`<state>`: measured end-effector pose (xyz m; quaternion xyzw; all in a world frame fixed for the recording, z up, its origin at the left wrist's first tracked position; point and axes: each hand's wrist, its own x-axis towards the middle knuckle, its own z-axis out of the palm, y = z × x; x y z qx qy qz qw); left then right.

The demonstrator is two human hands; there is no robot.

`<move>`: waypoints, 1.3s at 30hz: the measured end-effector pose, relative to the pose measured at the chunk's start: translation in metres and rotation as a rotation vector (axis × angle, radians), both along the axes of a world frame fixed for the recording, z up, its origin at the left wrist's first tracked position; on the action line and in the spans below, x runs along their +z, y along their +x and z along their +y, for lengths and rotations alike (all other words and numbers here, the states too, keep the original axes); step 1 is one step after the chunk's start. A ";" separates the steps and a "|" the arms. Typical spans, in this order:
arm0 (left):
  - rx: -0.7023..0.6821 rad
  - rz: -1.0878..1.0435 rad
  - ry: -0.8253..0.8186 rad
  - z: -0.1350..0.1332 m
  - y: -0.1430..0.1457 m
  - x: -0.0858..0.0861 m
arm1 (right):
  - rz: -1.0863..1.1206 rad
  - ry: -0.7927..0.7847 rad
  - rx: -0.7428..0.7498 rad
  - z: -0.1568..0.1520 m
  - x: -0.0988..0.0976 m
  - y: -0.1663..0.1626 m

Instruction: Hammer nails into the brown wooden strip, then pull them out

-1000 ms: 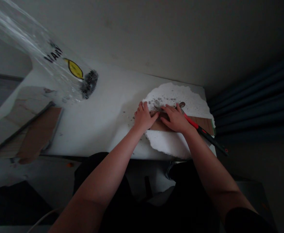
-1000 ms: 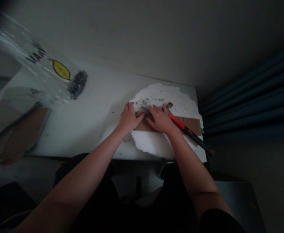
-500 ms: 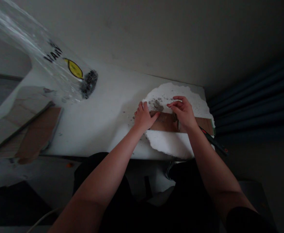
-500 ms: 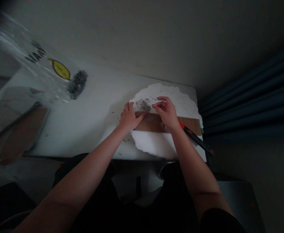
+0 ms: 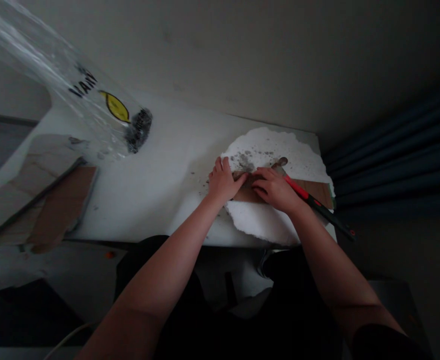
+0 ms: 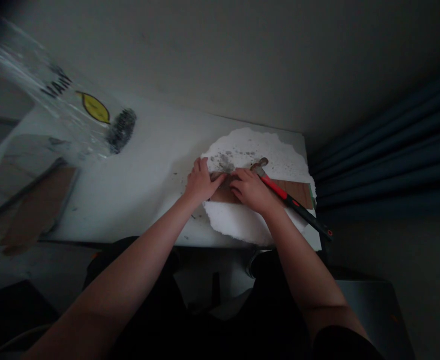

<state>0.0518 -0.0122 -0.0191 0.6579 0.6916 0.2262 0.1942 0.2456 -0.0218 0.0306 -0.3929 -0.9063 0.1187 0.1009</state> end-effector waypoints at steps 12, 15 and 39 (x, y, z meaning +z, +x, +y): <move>-0.003 0.023 -0.003 0.000 -0.001 0.000 | -0.045 0.117 0.053 0.003 -0.005 -0.009; -0.002 0.033 -0.004 0.000 0.000 0.000 | -0.080 0.152 0.054 0.003 -0.006 -0.011; -0.013 0.059 -0.031 -0.002 0.000 0.004 | -0.193 0.165 0.079 0.008 0.007 -0.012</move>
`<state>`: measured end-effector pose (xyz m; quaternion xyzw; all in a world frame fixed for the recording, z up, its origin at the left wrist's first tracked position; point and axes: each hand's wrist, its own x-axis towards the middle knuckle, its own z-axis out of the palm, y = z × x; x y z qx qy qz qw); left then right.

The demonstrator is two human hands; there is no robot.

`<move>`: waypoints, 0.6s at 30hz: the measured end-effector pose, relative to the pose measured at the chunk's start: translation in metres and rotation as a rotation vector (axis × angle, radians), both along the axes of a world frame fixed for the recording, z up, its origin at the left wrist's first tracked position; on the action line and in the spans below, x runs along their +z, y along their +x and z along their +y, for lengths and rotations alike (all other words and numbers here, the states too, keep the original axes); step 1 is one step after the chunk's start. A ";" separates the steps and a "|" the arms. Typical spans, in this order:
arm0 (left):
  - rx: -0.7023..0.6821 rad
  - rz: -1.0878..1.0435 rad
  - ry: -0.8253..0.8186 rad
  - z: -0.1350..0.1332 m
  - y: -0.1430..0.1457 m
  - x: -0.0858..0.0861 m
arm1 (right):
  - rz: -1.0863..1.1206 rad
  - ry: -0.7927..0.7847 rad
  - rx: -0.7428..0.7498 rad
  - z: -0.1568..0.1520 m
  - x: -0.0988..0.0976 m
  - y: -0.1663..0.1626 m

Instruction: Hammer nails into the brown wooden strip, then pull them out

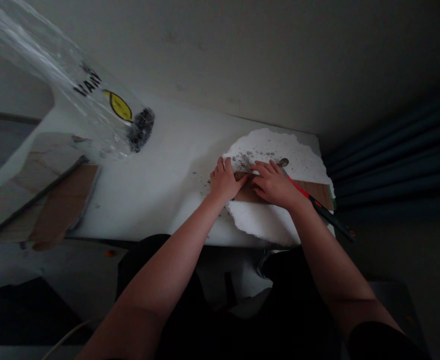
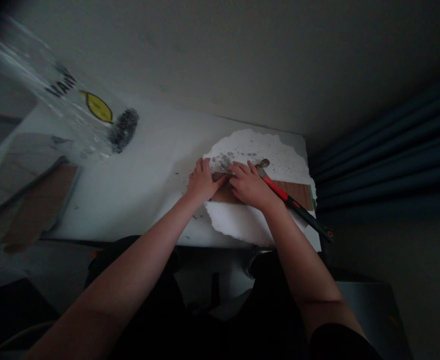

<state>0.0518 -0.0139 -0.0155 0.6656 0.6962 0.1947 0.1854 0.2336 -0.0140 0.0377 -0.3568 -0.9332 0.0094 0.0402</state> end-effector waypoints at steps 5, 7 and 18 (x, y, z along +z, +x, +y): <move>0.004 0.018 -0.004 0.001 0.000 -0.001 | 0.007 0.006 0.023 0.001 -0.005 0.001; 0.001 0.030 -0.003 0.001 0.000 -0.001 | 0.000 0.009 0.032 0.001 -0.006 -0.001; -0.004 0.058 0.004 0.001 0.000 -0.001 | 0.015 0.000 -0.029 -0.003 0.015 -0.003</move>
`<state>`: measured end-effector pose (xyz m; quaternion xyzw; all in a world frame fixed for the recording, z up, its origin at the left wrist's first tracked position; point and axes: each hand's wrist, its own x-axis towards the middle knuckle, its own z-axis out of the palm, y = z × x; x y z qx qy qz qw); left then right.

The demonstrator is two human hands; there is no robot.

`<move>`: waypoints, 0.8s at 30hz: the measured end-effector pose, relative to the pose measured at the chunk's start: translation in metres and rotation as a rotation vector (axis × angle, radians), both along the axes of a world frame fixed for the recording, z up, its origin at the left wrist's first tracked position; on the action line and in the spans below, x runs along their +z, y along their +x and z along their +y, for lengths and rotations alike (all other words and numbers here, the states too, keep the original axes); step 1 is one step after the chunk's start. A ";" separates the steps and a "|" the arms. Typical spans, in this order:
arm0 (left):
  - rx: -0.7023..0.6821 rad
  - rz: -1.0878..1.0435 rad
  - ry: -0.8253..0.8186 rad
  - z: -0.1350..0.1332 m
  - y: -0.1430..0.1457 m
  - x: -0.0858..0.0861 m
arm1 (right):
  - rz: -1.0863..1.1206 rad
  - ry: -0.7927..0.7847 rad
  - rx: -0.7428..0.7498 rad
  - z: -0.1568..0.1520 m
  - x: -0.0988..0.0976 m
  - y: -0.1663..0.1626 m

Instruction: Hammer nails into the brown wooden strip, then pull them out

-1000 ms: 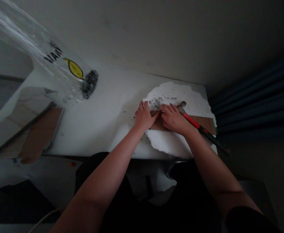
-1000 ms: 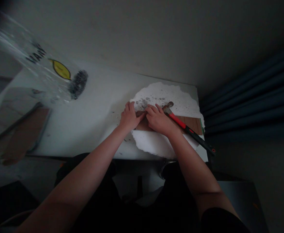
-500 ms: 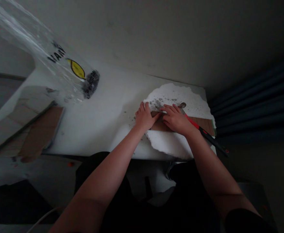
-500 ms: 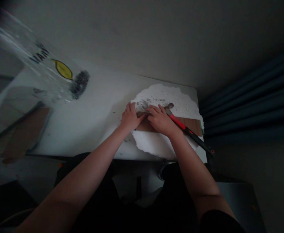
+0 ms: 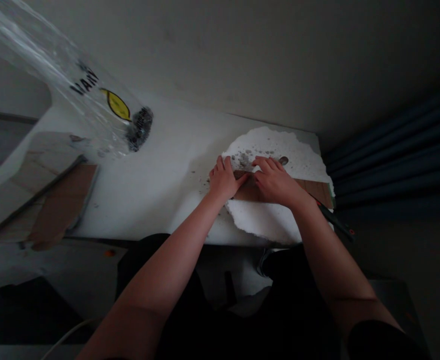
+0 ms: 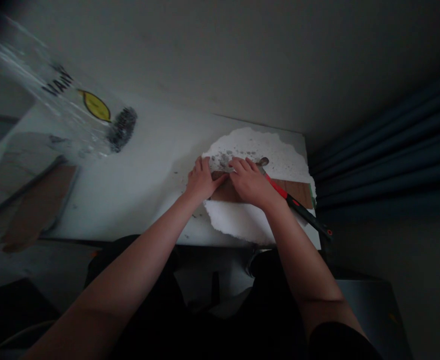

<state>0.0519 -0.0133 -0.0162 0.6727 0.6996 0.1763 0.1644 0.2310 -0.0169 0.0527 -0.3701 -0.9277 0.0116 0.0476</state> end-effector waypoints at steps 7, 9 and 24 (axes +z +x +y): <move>0.001 -0.047 0.008 0.000 -0.001 -0.002 | 0.023 -0.011 -0.024 -0.002 0.002 0.003; -0.002 -0.050 -0.004 0.000 -0.001 -0.001 | 0.043 -0.011 -0.030 -0.001 0.008 0.004; -0.519 -0.270 0.232 0.004 -0.019 0.038 | 0.411 0.001 -0.135 -0.004 0.009 0.012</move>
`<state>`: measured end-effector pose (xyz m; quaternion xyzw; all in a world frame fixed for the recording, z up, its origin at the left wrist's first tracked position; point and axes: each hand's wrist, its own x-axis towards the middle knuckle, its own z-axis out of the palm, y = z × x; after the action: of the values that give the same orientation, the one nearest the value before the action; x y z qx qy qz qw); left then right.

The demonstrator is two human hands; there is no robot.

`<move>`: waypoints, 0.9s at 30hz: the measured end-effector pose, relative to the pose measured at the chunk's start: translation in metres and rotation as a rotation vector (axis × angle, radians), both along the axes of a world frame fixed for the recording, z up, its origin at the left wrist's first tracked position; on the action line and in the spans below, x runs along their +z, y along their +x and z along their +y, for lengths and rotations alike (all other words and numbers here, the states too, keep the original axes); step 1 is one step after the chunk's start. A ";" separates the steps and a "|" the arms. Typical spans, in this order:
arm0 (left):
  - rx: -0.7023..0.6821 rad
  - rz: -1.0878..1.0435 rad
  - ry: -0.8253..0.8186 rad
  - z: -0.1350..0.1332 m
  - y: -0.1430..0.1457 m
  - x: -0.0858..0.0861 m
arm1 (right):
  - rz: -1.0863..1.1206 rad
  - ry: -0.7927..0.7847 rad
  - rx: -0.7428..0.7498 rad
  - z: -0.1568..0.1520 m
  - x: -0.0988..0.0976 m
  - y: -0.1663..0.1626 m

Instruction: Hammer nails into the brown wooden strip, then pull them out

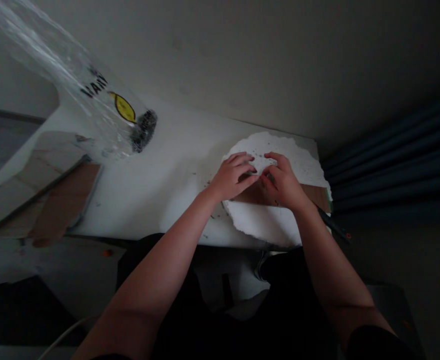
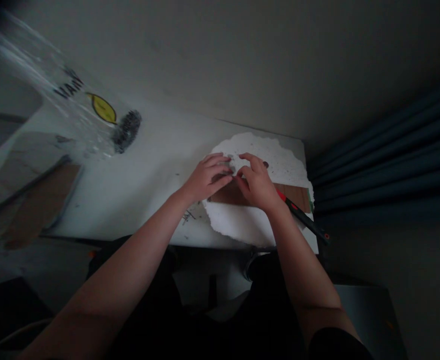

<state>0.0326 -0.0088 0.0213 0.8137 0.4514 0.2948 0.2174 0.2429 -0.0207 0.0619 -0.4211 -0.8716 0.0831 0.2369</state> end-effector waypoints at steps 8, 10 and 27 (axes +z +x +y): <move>-0.203 -0.075 -0.116 0.004 0.003 0.002 | 0.198 -0.030 -0.105 0.002 -0.015 0.001; -0.086 -0.135 -0.182 0.011 -0.014 0.007 | 0.208 -0.029 -0.129 0.001 -0.015 0.002; -0.209 0.782 -0.757 -0.010 -0.061 -0.040 | -0.135 -0.060 -0.046 -0.004 -0.031 0.006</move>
<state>-0.0285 -0.0185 -0.0191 0.7681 0.4898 -0.2350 0.3390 0.2487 -0.0246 0.0311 -0.4524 -0.8729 0.0751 0.1665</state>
